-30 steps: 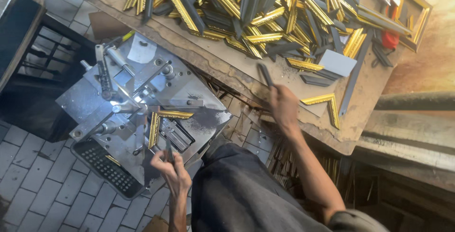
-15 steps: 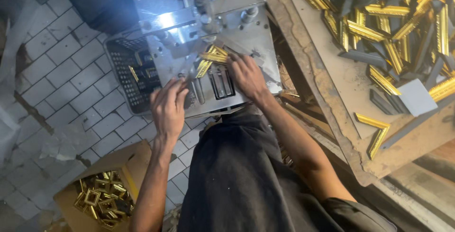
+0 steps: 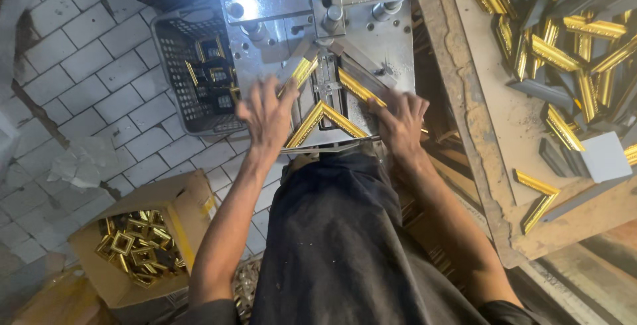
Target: The person places mitered gold picture frame corners into a frame joining machine, aligns them, and operates the machine to fasten the corners together. They then place the joined frames into a cardboard box and pick up new frame corner pieces from the workbench to repeat the process.
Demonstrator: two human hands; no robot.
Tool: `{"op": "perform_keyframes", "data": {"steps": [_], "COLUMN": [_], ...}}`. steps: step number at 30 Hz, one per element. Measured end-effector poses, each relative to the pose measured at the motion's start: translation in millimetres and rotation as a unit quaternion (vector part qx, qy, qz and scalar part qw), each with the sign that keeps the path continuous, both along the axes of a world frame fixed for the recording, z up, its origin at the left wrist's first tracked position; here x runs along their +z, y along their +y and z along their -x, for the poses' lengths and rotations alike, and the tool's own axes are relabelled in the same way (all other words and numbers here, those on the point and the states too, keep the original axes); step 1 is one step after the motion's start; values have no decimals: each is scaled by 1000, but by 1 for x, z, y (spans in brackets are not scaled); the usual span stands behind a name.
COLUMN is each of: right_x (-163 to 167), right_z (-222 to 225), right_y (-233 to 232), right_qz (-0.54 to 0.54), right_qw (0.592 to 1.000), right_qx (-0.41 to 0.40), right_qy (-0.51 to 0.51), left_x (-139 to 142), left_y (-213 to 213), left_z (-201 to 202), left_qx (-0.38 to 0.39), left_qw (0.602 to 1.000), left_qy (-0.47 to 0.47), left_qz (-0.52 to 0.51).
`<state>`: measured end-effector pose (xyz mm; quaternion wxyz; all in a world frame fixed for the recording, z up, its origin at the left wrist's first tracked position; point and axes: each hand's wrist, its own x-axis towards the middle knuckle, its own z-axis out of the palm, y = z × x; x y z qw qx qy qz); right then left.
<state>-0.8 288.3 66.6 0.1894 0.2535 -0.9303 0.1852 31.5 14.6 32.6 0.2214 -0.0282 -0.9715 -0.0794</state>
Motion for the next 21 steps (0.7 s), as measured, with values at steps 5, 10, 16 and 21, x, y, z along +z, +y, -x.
{"op": "perform_keyframes", "data": {"steps": [5, 10, 16, 21], "right_x": [-15, -25, -22, -25], "right_z": [46, 51, 48, 49], "right_y": [-26, -27, -28, -29], "right_qz": [46, 93, 97, 92], "right_qw": [999, 993, 993, 992], "right_qx": [-16, 3, 10, 6], "right_qy": [-5, -75, -73, -89], "left_x": [6, 5, 1, -4], "left_y": [2, 1, 1, -4], "left_z": [23, 24, 25, 23], "left_qx": [12, -24, -37, -40], "left_qw": [984, 982, 981, 989], "left_qy": [-45, -9, -15, -13], "left_qz": [-171, -186, -190, -140]}}
